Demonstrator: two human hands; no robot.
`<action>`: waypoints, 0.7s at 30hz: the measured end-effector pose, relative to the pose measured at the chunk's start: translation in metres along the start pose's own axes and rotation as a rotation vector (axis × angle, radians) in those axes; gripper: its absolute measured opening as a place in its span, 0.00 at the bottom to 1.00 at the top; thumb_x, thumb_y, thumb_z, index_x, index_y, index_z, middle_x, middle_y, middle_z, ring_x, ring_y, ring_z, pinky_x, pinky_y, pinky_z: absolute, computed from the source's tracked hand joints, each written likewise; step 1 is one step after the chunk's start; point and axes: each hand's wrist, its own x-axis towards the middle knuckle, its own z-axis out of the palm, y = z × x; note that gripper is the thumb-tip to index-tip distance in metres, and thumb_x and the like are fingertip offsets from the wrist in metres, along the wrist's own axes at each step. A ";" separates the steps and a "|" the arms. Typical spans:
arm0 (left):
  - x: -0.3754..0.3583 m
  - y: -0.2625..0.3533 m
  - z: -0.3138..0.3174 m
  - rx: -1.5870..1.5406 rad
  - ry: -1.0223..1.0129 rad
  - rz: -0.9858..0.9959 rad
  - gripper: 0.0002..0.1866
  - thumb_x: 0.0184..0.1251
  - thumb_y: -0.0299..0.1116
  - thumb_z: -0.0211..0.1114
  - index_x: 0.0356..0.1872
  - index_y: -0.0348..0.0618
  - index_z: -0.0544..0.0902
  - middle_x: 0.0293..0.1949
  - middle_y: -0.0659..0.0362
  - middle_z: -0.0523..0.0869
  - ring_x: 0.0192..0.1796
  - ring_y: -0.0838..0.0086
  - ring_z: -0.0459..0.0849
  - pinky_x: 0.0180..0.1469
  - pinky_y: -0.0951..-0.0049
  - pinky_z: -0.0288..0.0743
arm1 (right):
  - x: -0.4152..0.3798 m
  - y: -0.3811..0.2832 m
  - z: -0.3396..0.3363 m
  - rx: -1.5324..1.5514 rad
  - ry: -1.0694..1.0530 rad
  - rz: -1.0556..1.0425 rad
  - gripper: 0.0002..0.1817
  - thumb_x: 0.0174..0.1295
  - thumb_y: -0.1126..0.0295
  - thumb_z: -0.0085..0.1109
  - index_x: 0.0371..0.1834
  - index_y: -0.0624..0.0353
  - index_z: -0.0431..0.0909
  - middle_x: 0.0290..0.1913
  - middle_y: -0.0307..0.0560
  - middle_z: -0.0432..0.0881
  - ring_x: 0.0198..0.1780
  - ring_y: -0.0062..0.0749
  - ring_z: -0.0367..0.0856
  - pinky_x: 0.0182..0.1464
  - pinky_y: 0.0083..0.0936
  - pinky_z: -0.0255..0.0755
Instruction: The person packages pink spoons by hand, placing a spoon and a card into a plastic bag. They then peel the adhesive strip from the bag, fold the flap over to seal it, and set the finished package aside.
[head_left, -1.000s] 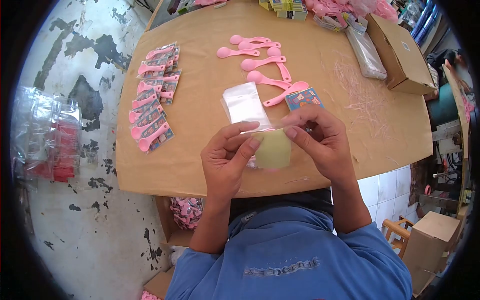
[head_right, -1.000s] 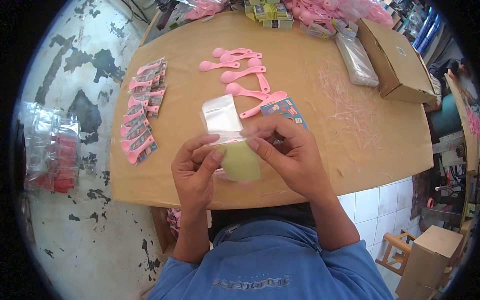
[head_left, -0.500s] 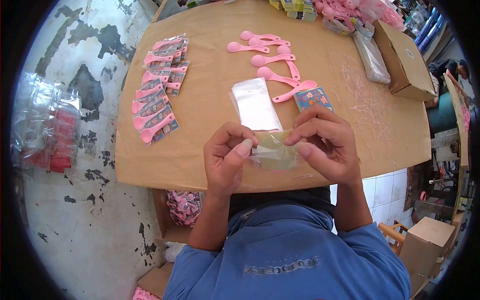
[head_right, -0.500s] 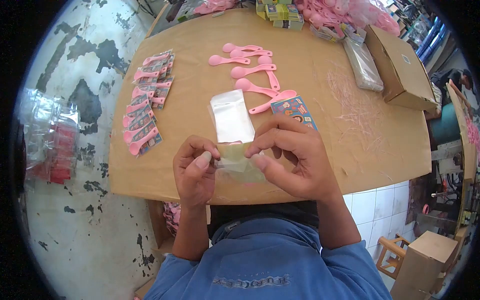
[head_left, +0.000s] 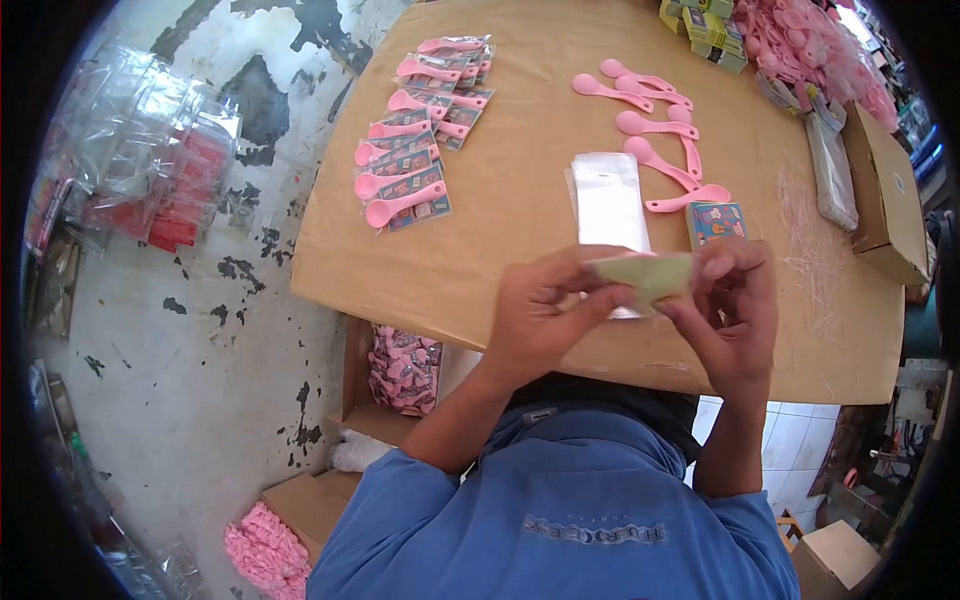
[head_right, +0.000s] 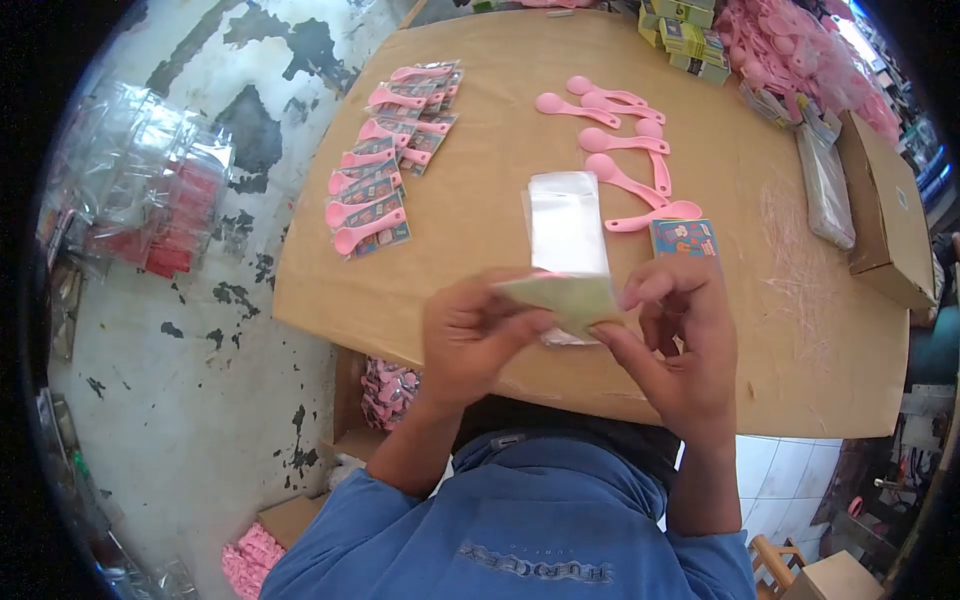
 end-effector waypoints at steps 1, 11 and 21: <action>0.000 0.002 -0.005 0.030 0.064 0.058 0.16 0.75 0.19 0.70 0.61 0.32 0.86 0.54 0.53 0.93 0.56 0.74 0.90 0.58 0.73 0.86 | 0.000 0.002 -0.003 -0.087 -0.011 -0.004 0.21 0.61 0.85 0.75 0.48 0.55 0.73 0.46 0.37 0.78 0.31 0.10 0.68 0.30 0.12 0.60; 0.015 0.021 -0.097 1.103 0.467 0.235 0.26 0.69 0.21 0.72 0.68 0.34 0.80 0.67 0.47 0.84 0.66 0.60 0.85 0.70 0.62 0.76 | 0.000 0.006 -0.050 -0.674 0.272 -0.005 0.11 0.68 0.70 0.74 0.46 0.59 0.80 0.41 0.39 0.79 0.32 0.20 0.70 0.33 0.22 0.65; 0.035 -0.034 -0.013 1.127 0.104 0.020 0.16 0.64 0.36 0.80 0.33 0.35 0.82 0.31 0.57 0.80 0.34 0.69 0.79 0.41 0.68 0.75 | 0.014 0.027 -0.060 -0.592 0.261 0.411 0.19 0.68 0.59 0.77 0.45 0.64 0.82 0.33 0.42 0.83 0.32 0.21 0.76 0.36 0.26 0.71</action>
